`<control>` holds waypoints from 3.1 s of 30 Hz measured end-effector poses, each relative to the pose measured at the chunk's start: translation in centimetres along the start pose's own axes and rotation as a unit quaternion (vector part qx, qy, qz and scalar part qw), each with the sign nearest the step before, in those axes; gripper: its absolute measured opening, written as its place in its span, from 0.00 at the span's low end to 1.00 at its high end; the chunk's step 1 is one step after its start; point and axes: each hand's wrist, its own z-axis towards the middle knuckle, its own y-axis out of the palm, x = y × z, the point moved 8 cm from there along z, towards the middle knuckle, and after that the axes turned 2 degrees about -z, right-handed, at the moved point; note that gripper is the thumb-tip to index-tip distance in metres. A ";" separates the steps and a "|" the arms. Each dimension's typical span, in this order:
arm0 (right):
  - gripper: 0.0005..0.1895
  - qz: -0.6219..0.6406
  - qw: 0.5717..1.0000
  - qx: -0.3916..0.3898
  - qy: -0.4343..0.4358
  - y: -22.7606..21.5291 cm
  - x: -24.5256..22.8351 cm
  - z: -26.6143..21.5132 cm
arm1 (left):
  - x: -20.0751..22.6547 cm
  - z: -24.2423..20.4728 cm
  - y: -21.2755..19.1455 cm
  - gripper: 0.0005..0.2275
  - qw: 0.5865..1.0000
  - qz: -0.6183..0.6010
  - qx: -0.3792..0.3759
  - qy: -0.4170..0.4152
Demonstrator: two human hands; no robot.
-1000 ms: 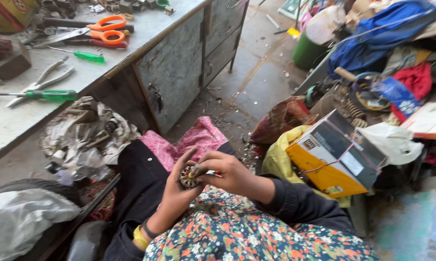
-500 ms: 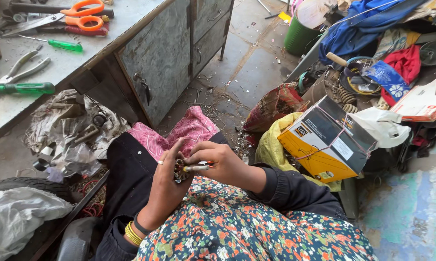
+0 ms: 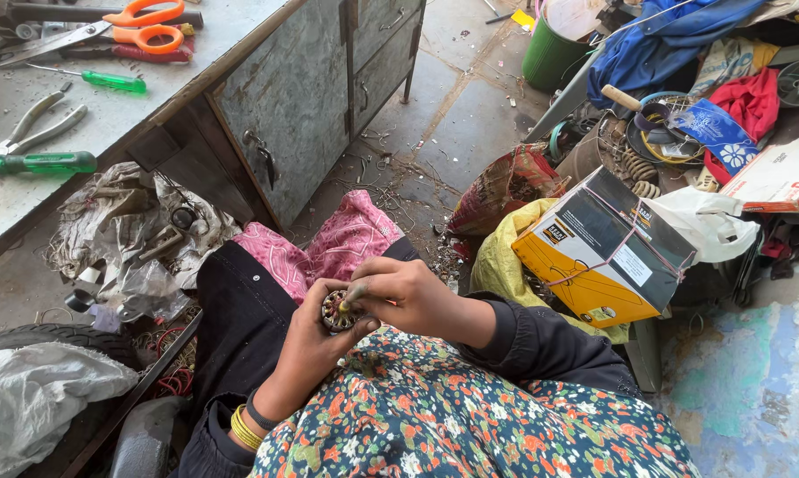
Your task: The person sits on the floor and uses a screwdriver and scissors to strip insulation and trim wires on a small motor armature. They repeatedly rotate the component to access different slots, cutting and pulling wire ends to prepare the windings.
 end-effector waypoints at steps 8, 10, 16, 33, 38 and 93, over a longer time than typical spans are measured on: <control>0.09 0.066 0.998 0.013 0.017 -0.1 1.0 0.5 | -2.7 -0.2 0.1 0.16 0.972 -0.234 -0.011 0.005; 0.08 0.073 0.997 0.027 0.017 0.0 1.2 0.5 | -3.2 -0.3 0.2 0.15 0.958 -0.285 -0.012 -0.018; 0.07 0.101 0.994 0.035 0.022 0.1 1.7 0.3 | -3.2 -0.3 0.2 0.12 0.922 -0.384 -0.010 -0.049; 0.22 -0.079 0.994 -0.007 -0.078 1.4 -0.6 0.2 | -4.6 0.3 -0.8 0.16 0.939 -0.339 0.021 -0.055; 0.23 -0.197 0.968 -0.038 -0.152 1.9 -1.2 -0.1 | -4.5 0.3 -0.5 0.11 0.906 -0.413 0.018 -0.088; 0.46 -0.162 0.982 0.093 -0.013 -5.1 0.1 1.0 | 4.7 1.1 -5.3 0.11 0.925 -0.374 0.044 0.046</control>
